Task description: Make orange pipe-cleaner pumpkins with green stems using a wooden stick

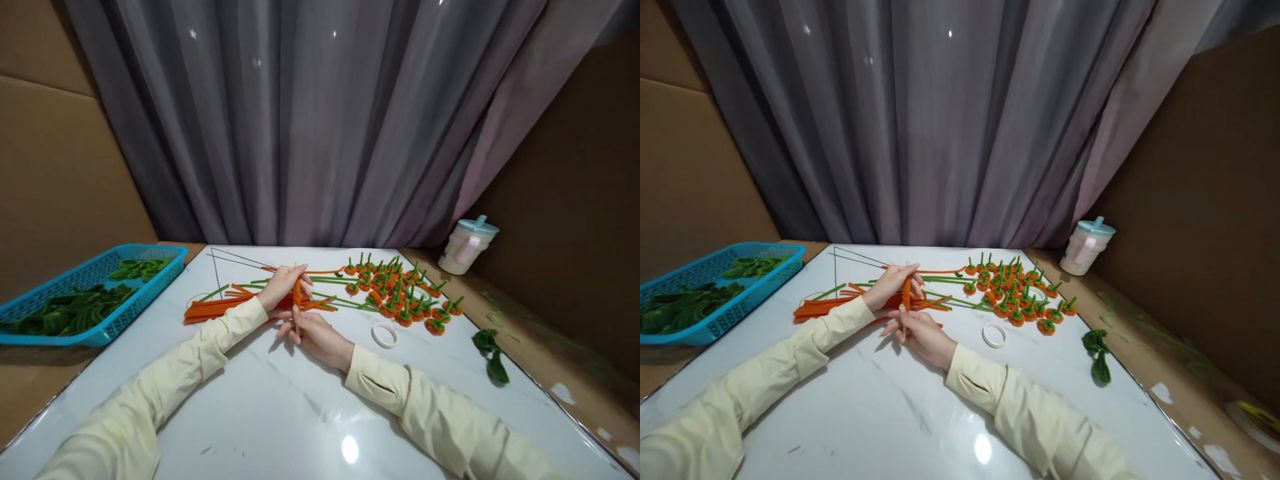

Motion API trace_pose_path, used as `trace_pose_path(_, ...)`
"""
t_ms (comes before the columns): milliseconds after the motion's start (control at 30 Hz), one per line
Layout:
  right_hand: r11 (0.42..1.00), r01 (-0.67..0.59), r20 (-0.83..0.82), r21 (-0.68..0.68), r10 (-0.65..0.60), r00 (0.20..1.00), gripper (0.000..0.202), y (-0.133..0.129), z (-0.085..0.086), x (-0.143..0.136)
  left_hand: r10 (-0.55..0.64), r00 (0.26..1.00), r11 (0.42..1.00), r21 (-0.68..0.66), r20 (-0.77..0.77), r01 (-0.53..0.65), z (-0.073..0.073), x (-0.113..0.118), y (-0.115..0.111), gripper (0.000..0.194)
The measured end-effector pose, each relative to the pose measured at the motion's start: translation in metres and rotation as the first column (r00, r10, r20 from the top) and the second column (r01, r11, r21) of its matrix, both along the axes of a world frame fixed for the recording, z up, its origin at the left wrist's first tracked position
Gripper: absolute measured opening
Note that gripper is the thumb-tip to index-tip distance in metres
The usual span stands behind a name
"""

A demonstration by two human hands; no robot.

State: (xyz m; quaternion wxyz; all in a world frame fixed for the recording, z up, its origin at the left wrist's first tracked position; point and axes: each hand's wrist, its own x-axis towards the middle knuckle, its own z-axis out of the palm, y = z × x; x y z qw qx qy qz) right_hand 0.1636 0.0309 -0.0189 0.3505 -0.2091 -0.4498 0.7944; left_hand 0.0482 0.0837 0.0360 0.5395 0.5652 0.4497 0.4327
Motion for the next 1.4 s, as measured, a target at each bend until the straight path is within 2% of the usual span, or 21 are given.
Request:
trace_pose_path(167, 0.999, 0.020, 0.009, 0.033, -0.020, 1.000, 0.037, 0.000, 0.002, 0.001, 0.087, 0.995, 0.994, 0.068, -0.055, -0.084, -0.003, -0.003, 0.004, 0.036)
trace_pose_path(300, 0.999, 0.009, 0.021, 0.051, -0.011, 1.000, 0.034, 0.000, 0.003, 0.001, 0.103, 0.991, 0.993, 0.069, -0.082, -0.097, -0.002, -0.004, 0.005, 0.033)
trace_pose_path(467, 0.998, -0.037, 0.028, 0.047, 0.036, 0.999, 0.030, -0.001, 0.004, 0.001, 0.026, 0.998, 1.000, 0.006, -0.065, -0.026, 0.004, -0.009, 0.006, 0.035)
trace_pose_path(633, 0.998, -0.063, 0.011, 0.008, 0.063, 0.998, 0.032, -0.001, 0.005, 0.002, -0.072, 0.997, 0.996, -0.046, -0.019, 0.071, 0.002, -0.012, 0.007, 0.040)
trace_pose_path(833, 0.998, -0.031, 0.026, -0.055, 0.033, 0.999, 0.037, 0.005, 0.002, 0.004, 0.042, 0.999, 0.999, 0.030, -0.018, -0.042, 0.004, -0.014, 0.010, 0.040)
trace_pose_path(967, 0.997, -0.007, 0.037, -0.081, 0.010, 0.999, 0.040, 0.003, 0.003, 0.004, 0.093, 0.995, 0.995, 0.034, -0.036, -0.092, 0.003, -0.016, 0.013, 0.038)
trace_pose_path(1200, 0.999, -0.030, 0.047, -0.027, 0.031, 0.998, 0.045, 0.001, 0.002, 0.003, 0.108, 0.994, 0.993, -0.043, -0.034, -0.110, -0.010, -0.008, 0.013, 0.037)
trace_pose_path(1400, 1.000, 0.006, 0.043, -0.023, -0.005, 0.999, 0.039, 0.002, 0.000, 0.002, 0.122, 0.992, 0.991, -0.054, -0.009, -0.123, -0.012, -0.001, 0.006, 0.041)
